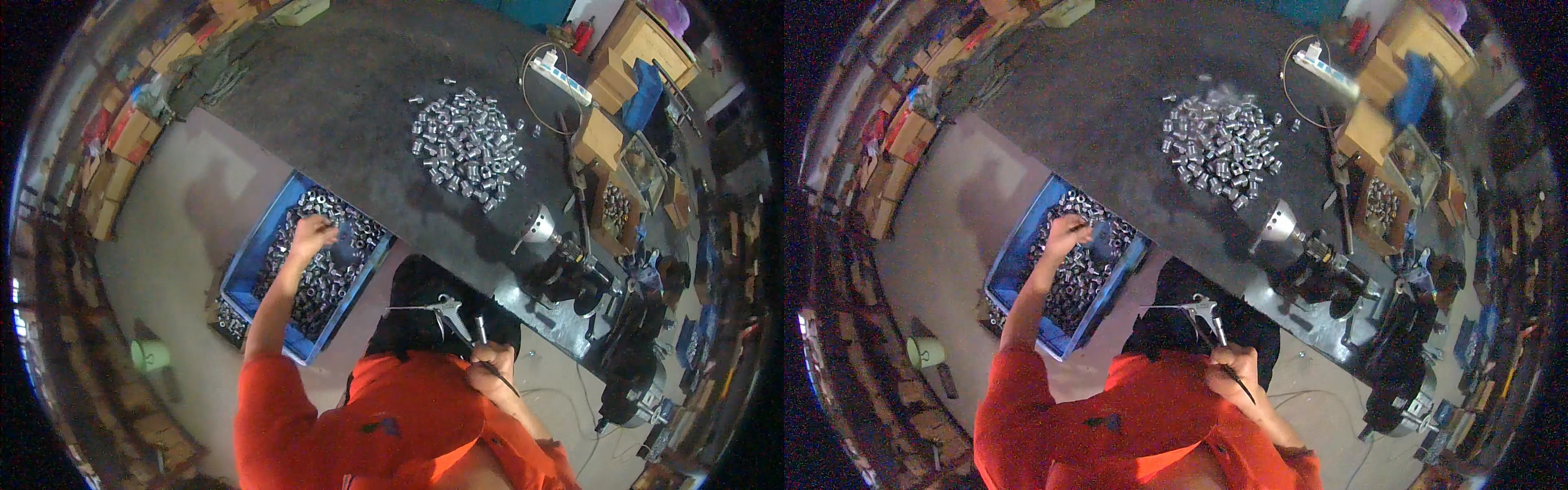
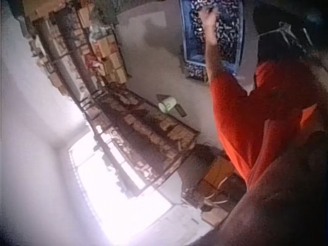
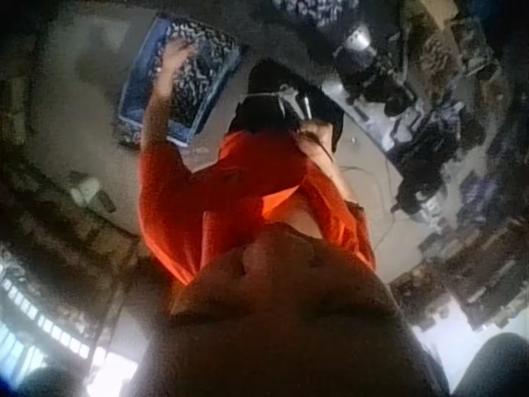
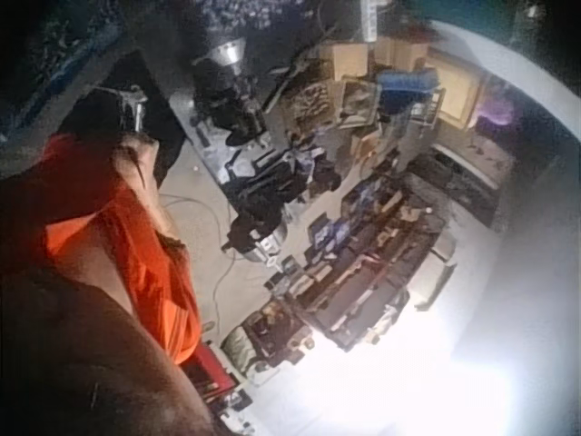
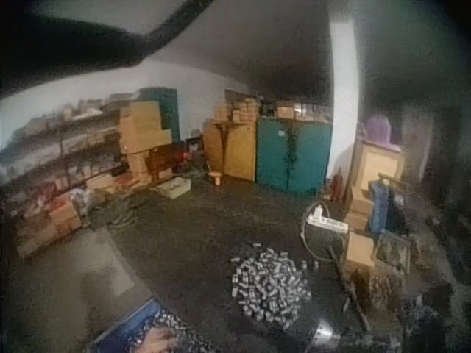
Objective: The person repeatedly picks small metal parts from a blue bin, sprays them with a handheld spray gun, and places them on a table. The process is repeated continuously throughout the clip.
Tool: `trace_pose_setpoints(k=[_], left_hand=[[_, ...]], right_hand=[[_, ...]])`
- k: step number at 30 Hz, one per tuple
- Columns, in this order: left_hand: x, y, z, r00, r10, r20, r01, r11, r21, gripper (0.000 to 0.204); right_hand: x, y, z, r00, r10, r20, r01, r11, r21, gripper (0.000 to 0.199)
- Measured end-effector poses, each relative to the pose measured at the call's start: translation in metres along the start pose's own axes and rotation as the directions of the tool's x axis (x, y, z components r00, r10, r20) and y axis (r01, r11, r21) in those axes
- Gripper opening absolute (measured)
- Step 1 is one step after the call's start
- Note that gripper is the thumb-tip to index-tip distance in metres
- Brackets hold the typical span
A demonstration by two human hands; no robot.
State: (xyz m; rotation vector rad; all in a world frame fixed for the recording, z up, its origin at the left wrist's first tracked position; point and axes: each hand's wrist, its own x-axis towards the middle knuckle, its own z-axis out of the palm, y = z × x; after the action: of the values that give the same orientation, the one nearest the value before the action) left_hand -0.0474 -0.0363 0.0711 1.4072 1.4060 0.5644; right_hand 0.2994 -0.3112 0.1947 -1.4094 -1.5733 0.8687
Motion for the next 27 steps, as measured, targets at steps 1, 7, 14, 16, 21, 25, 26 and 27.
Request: trace_pose_setpoints(k=[1, 7, 14, 16, 21, 25, 26, 27], left_hand=[[-0.023, 0.025, 0.013, 0.999, -0.006, 0.05, 0.025, 0.924, -0.382, 0.026], [-0.089, 0.103, 0.082, 0.933, 0.265, 0.242, 0.045, 0.581, -0.812, 0.026], [-0.114, 0.135, 0.144, 0.73, 0.361, 0.581, 0.478, 0.338, -0.811, 0.027], [-0.116, 0.137, 0.151, 0.694, 0.341, 0.634, 0.538, 0.34, -0.771, 0.033], [-0.12, 0.133, 0.154, 0.674, 0.261, 0.692, 0.576, 0.402, -0.712, 0.04], [-0.122, 0.134, 0.151, 0.711, 0.218, 0.669, 0.517, 0.484, -0.706, 0.043], [-0.122, 0.135, 0.151, 0.722, 0.22, 0.656, 0.492, 0.503, -0.711, 0.044], [-0.122, 0.136, 0.15, 0.733, 0.213, 0.646, 0.468, 0.532, -0.706, 0.043]], right_hand=[[0.004, -0.003, -0.002, 0.999, 0.021, 0.044, -0.021, 1.0, 0.007, 0.012], [0.03, -0.013, 0.001, 0.976, -0.095, 0.198, 0.085, 0.995, 0.058, 0.012], [0.028, -0.008, -0.004, 0.975, -0.12, 0.188, 0.106, 0.991, 0.082, 0.013], [0.028, -0.01, -0.006, 0.98, -0.114, 0.161, 0.1, 0.991, 0.089, 0.015], [0.023, -0.004, -0.003, 0.982, -0.106, 0.154, 0.093, 0.992, 0.09, 0.014], [0.027, -0.006, -0.007, 0.979, -0.085, 0.186, 0.071, 0.994, 0.081, 0.014], [0.028, -0.008, -0.008, 0.979, -0.067, 0.195, 0.053, 0.996, 0.076, 0.014], [0.029, -0.007, -0.009, 0.978, -0.081, 0.192, 0.069, 0.995, 0.069, 0.014]])
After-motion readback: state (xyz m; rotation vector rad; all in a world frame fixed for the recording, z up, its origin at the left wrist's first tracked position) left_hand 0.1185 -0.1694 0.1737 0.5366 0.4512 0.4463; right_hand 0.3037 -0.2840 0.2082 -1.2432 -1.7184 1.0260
